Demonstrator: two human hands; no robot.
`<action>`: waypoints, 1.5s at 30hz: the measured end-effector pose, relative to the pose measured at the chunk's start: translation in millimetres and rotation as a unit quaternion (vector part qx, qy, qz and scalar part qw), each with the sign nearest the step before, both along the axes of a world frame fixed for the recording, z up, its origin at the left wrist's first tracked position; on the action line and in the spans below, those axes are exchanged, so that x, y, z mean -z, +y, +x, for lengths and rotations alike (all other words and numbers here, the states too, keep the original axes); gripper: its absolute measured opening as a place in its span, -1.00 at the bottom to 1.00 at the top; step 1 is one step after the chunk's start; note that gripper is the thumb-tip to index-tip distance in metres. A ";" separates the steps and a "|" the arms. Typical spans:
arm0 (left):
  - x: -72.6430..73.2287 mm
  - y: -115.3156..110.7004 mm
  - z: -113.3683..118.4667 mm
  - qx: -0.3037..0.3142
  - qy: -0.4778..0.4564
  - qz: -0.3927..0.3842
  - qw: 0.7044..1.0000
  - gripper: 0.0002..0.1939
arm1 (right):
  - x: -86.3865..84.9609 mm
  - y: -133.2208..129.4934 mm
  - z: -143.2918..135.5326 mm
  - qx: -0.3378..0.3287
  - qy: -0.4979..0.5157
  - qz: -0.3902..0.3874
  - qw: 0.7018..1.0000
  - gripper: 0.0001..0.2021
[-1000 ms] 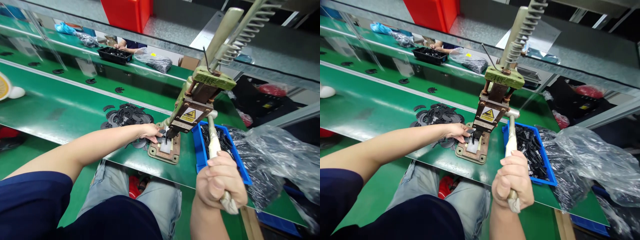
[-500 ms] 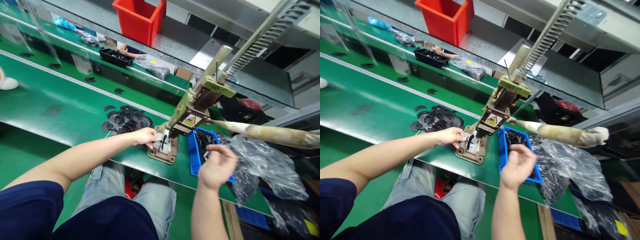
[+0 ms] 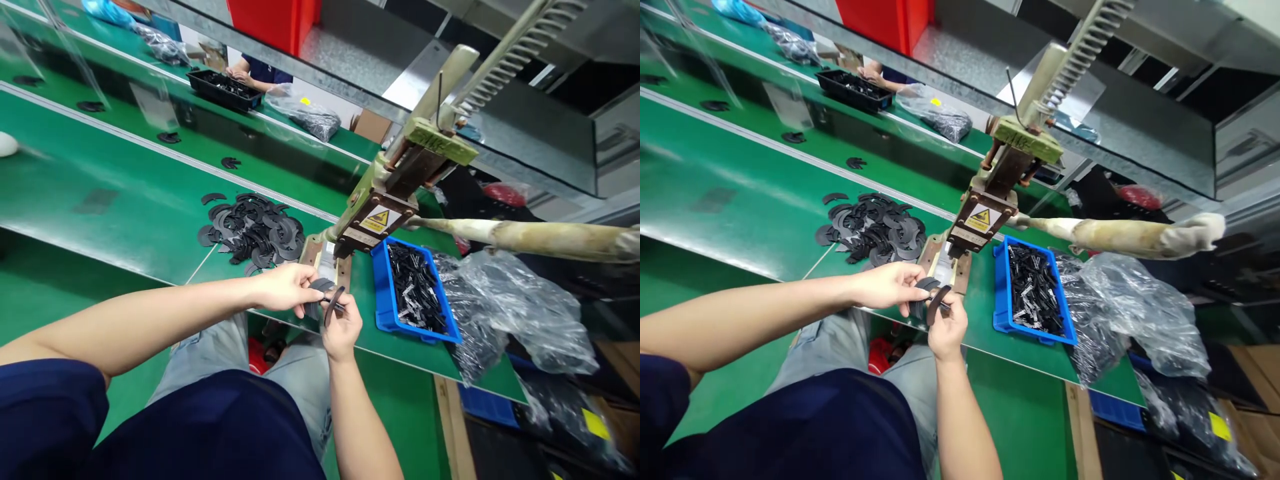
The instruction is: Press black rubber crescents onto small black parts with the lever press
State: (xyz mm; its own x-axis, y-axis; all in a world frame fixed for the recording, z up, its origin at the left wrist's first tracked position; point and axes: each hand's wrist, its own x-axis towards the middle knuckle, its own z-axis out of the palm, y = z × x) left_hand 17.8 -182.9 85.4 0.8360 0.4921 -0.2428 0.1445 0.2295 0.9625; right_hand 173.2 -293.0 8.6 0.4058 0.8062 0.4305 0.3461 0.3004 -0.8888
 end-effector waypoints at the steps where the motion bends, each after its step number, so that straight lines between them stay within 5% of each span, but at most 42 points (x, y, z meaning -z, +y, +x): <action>1: -0.4 0.7 0.3 0.014 0.005 -0.025 1.000 -0.54 | -0.2 -1.9 -0.5 -0.002 -0.009 0.001 1.000 -0.85; 4: 1.2 6.4 2.2 0.055 0.018 -0.088 0.994 -0.49 | -1.8 -7.0 3.2 -0.005 -0.050 -0.005 0.999 -0.89; 8: 8.2 13.8 4.0 0.053 0.024 -0.042 0.997 -0.48 | -8.8 -13.4 17.9 0.001 -0.135 -0.013 0.991 -0.86; 11: 7.0 11.4 2.0 -0.006 0.033 0.088 0.996 -0.51 | -14.4 -17.4 27.3 0.004 -0.197 -0.008 0.980 -0.85; 14: -2.2 1.5 -0.2 -0.084 0.053 0.305 0.947 -0.59 | -16.1 -18.6 31.2 -0.003 -0.244 -0.008 0.970 -0.87; 17: -8.8 -9.2 1.8 -0.035 0.095 0.417 0.903 -0.66 | -15.3 -18.5 32.8 -0.010 -0.274 -0.010 0.962 -0.88; 20: -7.7 -15.6 6.7 0.007 0.149 0.405 0.902 -0.57 | -15.1 -19.4 35.4 -0.016 -0.291 -0.005 0.957 -0.91; 30: -1.4 -23.7 13.9 -0.006 0.136 0.323 0.936 -0.56 | -16.7 -24.6 40.4 -0.049 -0.300 0.029 0.952 -0.86; 38: 12.1 -4.9 15.6 0.090 0.053 0.123 0.987 -0.44 | -21.8 -41.5 35.8 -0.040 -0.272 0.061 0.959 -0.77; 45: -2.9 -24.7 19.6 0.002 0.113 0.266 0.957 -0.52 | -20.0 -38.7 38.0 -0.037 -0.285 0.045 0.957 -0.84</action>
State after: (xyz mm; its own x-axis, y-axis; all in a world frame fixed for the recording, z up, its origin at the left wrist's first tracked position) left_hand 37.4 -207.6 88.3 0.7936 0.5934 -0.1341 0.3630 -0.2850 0.8871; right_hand 211.2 -331.7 28.6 0.0287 0.7730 0.6338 0.7416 0.4087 -0.5320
